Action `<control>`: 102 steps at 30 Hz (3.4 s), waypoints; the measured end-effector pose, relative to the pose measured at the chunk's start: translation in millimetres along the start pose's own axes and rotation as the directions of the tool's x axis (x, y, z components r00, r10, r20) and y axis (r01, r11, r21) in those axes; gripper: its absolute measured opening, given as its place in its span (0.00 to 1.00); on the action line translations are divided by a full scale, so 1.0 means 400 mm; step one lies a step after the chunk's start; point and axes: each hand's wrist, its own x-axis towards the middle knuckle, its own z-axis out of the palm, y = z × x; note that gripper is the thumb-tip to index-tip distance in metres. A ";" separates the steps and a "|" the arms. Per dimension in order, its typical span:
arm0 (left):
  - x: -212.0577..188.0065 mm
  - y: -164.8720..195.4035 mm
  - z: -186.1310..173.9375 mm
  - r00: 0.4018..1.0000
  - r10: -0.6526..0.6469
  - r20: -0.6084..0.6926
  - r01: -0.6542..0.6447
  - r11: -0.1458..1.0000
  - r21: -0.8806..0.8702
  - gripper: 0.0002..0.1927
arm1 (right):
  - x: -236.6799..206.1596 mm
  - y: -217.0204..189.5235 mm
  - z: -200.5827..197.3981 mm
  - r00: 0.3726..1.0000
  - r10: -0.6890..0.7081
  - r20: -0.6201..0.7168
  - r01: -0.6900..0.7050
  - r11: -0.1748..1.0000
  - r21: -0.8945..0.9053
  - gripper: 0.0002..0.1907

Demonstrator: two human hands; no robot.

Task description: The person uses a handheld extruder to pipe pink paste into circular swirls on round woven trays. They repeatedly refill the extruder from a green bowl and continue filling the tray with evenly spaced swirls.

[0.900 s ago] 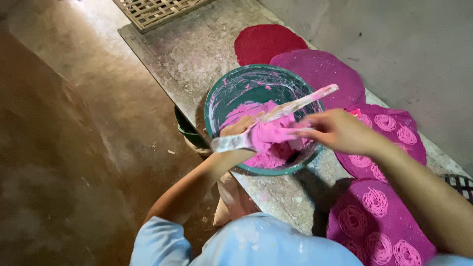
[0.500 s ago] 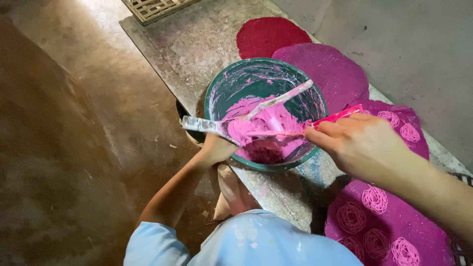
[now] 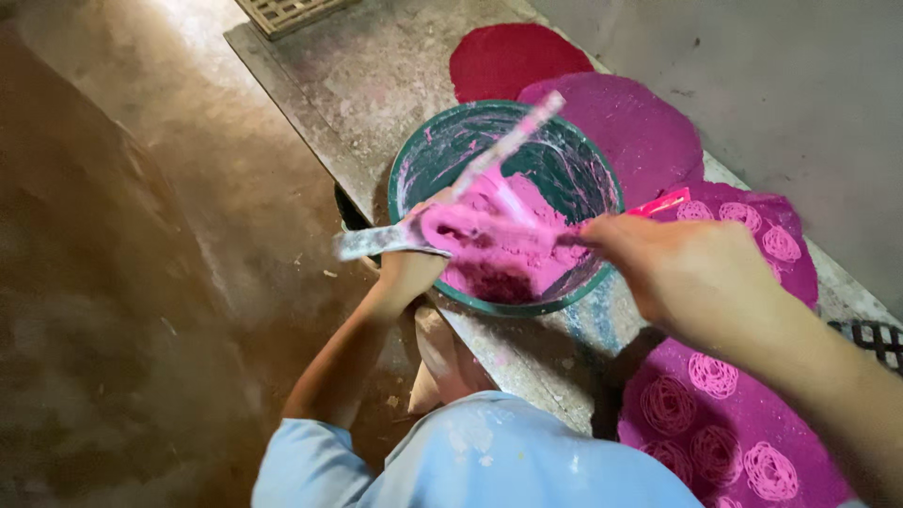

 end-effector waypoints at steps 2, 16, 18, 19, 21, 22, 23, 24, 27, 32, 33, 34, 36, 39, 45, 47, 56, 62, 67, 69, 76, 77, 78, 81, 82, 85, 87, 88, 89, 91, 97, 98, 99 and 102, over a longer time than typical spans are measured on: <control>0.006 0.008 0.014 0.983 0.122 -0.135 -0.124 0.992 -0.001 0.16 | 0.010 0.013 0.033 0.969 0.245 0.034 -0.240 0.899 0.367 0.10; 0.020 0.041 0.050 0.875 0.311 -0.372 -0.218 0.938 0.270 0.13 | -0.040 -0.026 0.244 0.917 0.339 -0.213 -0.153 0.788 0.596 0.17; 0.035 0.066 0.053 0.821 0.396 -0.412 -0.239 0.893 0.382 0.18 | -0.012 -0.065 0.275 0.902 0.239 -0.359 -0.046 0.881 0.471 0.22; 0.043 0.076 0.047 0.808 0.419 -0.416 -0.233 0.873 0.428 0.19 | -0.018 -0.079 0.290 0.922 0.297 -0.248 -0.128 0.839 0.528 0.24; 0.062 0.091 0.029 0.866 0.303 -0.397 -0.121 0.898 0.423 0.21 | -0.048 -0.082 0.311 0.925 0.379 -0.006 -0.299 0.740 0.603 0.28; 0.068 0.099 0.020 0.891 0.242 -0.385 -0.064 0.905 0.420 0.22 | -0.068 -0.067 0.314 0.965 0.223 -0.141 -0.084 0.767 0.636 0.25; 0.069 0.107 0.013 0.900 0.228 -0.371 -0.049 0.900 0.433 0.23 | -0.087 -0.041 0.310 0.958 0.067 -0.280 0.134 0.757 0.640 0.22; 0.070 0.116 0.008 0.911 0.206 -0.357 -0.028 0.895 0.444 0.25 | -0.100 -0.011 0.303 0.905 -0.089 -0.415 0.350 0.708 0.613 0.20; 0.045 0.147 0.008 0.926 0.232 -0.298 -0.047 0.854 0.518 0.28 | -0.090 0.084 0.285 0.874 0.470 0.127 -0.372 0.475 0.797 0.23; 0.022 0.169 0.031 0.942 0.191 -0.277 0.003 0.817 0.576 0.33 | -0.038 0.064 0.348 0.891 0.452 0.035 -0.279 0.487 0.827 0.22; 0.019 0.160 0.032 0.951 0.131 -0.278 0.039 0.846 0.533 0.34 | -0.045 0.036 0.368 0.892 0.448 0.062 -0.304 0.493 0.815 0.20; 0.015 0.147 0.033 0.963 0.003 -0.269 0.114 0.901 0.419 0.40 | -0.058 0.010 0.384 0.919 0.394 0.021 -0.238 0.512 0.825 0.21; -0.005 0.111 0.030 0.955 0.116 -0.272 -0.012 0.935 0.355 0.33 | -0.085 -0.029 0.402 0.959 0.278 -0.060 -0.103 0.538 0.837 0.23; -0.029 0.063 0.040 0.926 0.150 -0.345 -0.062 0.965 0.255 0.25 | -0.109 -0.046 0.400 0.950 0.289 0.122 -0.213 0.307 0.928 0.23; -0.103 0.083 0.047 0.927 -0.272 -0.258 0.058 0.784 -0.618 0.13 | -0.159 -0.113 0.407 0.925 0.375 -0.064 -0.079 0.354 0.932 0.22; -0.129 0.088 0.013 0.878 -0.453 -0.154 0.199 0.638 -0.744 0.09 | -0.207 -0.138 0.429 0.942 0.334 -0.040 -0.118 0.438 0.891 0.23; -0.362 0.101 0.016 0.951 -0.232 0.206 0.249 0.173 -0.953 0.08 | -0.265 -0.123 0.305 0.941 0.247 -0.231 -0.116 0.878 0.465 0.35; -0.593 0.286 0.311 0.602 0.106 0.791 0.797 -0.130 -0.589 0.13 | -0.475 -0.288 0.181 0.739 0.529 -0.417 0.554 -0.125 0.823 0.48; -0.642 0.443 0.397 0.747 0.109 0.656 0.390 0.727 -0.565 0.28 | -0.760 -0.293 0.074 0.660 0.561 -0.500 0.448 0.240 0.861 0.37; -0.639 0.502 0.422 0.717 0.213 0.663 0.189 0.857 -0.479 0.27 | -0.878 -0.278 0.048 0.650 0.465 -0.601 0.340 0.530 0.777 0.34; -0.751 0.679 0.627 0.448 0.355 0.821 0.453 0.701 -0.550 0.25 | -1.204 -0.296 0.040 0.769 -0.112 -0.629 0.105 0.993 -0.049 0.19; -0.782 0.705 0.671 0.412 0.339 0.846 0.546 0.651 -0.527 0.25 | -1.245 -0.318 0.058 0.770 -0.035 -0.638 0.056 0.998 0.013 0.18; -0.811 0.729 0.707 0.373 0.333 0.866 0.618 0.608 -0.499 0.25 | -1.286 -0.336 0.079 0.793 0.066 -0.605 -0.028 0.997 0.072 0.20; -0.833 0.777 0.796 0.385 0.488 0.784 0.273 0.751 -0.601 0.24 | -1.433 -0.338 0.142 0.778 0.351 -0.521 -0.178 0.919 0.353 0.32; -0.832 0.792 0.818 0.411 0.650 0.639 -0.101 0.729 -0.677 0.25 | -1.505 -0.332 0.156 0.741 0.442 -0.505 -0.148 0.841 0.520 0.41; -0.828 0.871 0.930 0.173 0.595 0.785 0.084 0.785 -0.613 0.32 | -1.761 -0.269 0.182 0.764 0.645 0.032 -0.239 0.237 0.942 0.55; -0.851 0.921 1.008 0.069 0.662 0.746 0.035 0.746 -0.665 0.34 | -1.898 -0.272 0.240 0.721 0.618 0.315 -0.299 -0.132 0.945 0.58; -0.863 0.943 1.050 0.021 0.694 0.720 0.012 0.720 -0.694 0.34 | -1.949 -0.297 0.280 0.678 0.649 0.345 -0.275 -0.211 0.938 0.58; -0.863 0.963 1.097 -0.029 0.721 0.692 -0.019 0.692 -0.722 0.35 | -1.999 -0.309 0.309 0.640 0.674 0.369 -0.242 -0.279 0.929 0.59; -0.839 0.992 1.199 -0.130 0.766 0.630 -0.078 0.625 -0.776 0.37 | -2.080 -0.362 0.353 0.618 0.743 0.257 -0.135 -0.222 0.966 0.58; -0.549 0.982 1.478 0.410 0.444 0.797 0.003 0.873 -0.488 0.30 | -2.258 -0.529 0.420 0.268 0.963 0.039 0.093 -0.066 0.993 0.55; -0.505 0.969 1.482 0.553 0.346 0.758 -0.491 0.870 -0.040 0.25 | -2.283 -0.549 0.436 0.211 0.977 0.018 0.148 -0.050 0.988 0.54; -0.489 0.954 1.489 0.546 0.117 0.829 -0.407 0.902 0.141 0.15 | -2.306 -0.558 0.455 0.206 0.979 -0.011 0.201 -0.031 0.979 0.54; -0.464 0.922 1.506 0.382 0.236 0.893 -0.662 0.744 0.087 0.11 | -2.354 -0.578 0.508 0.193 0.979 -0.074 0.366 -0.002 0.930 0.52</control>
